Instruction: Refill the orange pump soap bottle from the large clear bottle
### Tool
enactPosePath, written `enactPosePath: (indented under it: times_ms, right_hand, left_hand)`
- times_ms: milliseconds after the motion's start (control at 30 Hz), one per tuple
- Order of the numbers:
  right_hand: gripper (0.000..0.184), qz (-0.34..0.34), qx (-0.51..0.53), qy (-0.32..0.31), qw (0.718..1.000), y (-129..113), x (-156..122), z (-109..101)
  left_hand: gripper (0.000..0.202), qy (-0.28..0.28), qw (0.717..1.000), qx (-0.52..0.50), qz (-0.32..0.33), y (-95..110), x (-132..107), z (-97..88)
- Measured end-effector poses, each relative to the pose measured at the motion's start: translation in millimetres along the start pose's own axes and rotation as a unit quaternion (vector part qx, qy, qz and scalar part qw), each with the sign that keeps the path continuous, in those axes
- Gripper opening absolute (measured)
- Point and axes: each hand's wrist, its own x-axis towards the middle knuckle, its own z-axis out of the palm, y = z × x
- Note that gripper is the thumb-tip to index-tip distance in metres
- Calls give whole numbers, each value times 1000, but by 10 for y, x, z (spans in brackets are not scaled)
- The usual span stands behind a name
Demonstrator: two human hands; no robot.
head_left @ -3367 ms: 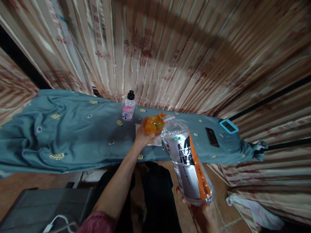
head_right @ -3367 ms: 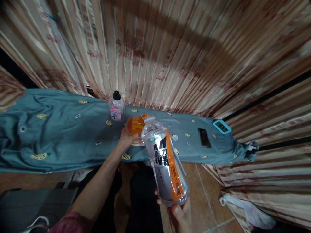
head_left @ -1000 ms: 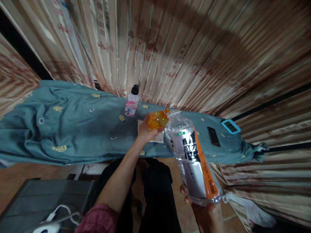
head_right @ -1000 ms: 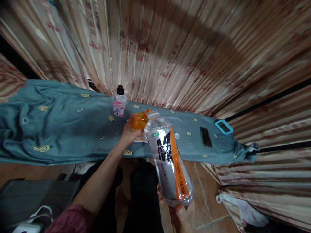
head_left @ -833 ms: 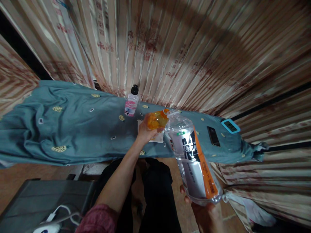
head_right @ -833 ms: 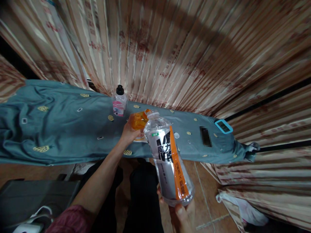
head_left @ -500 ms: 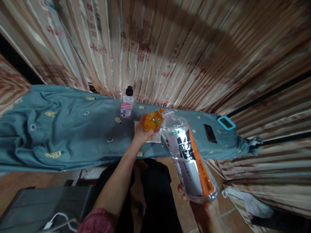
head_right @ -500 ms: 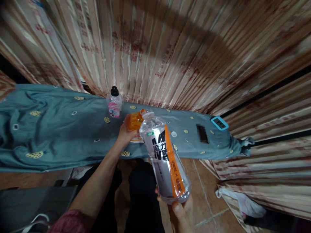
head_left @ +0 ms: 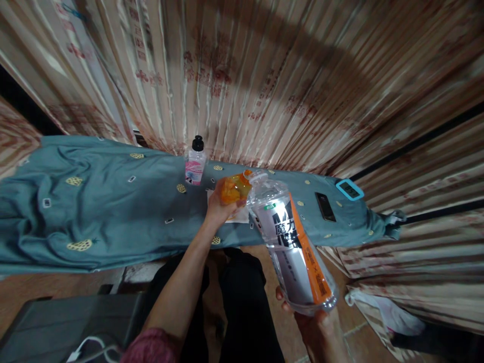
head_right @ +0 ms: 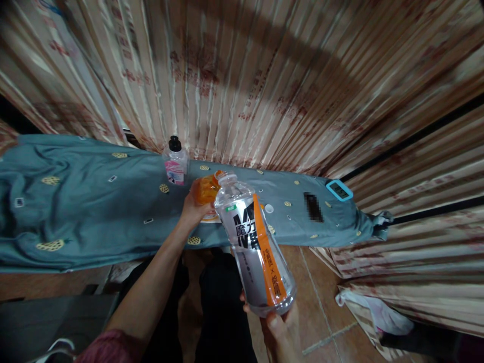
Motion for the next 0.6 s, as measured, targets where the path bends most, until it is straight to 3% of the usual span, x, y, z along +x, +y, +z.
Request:
enactPosePath:
  times_ms: [467,600]
  right_hand:
    - [84,48,30,9,998,14,-2,-38]
    - [81,20,17,-6,1000,45,11,-71]
  left_hand:
    - [70,10,1000,13,4,-26,5,20]
    - [72,6,1000,-10,-5,10,1,17]
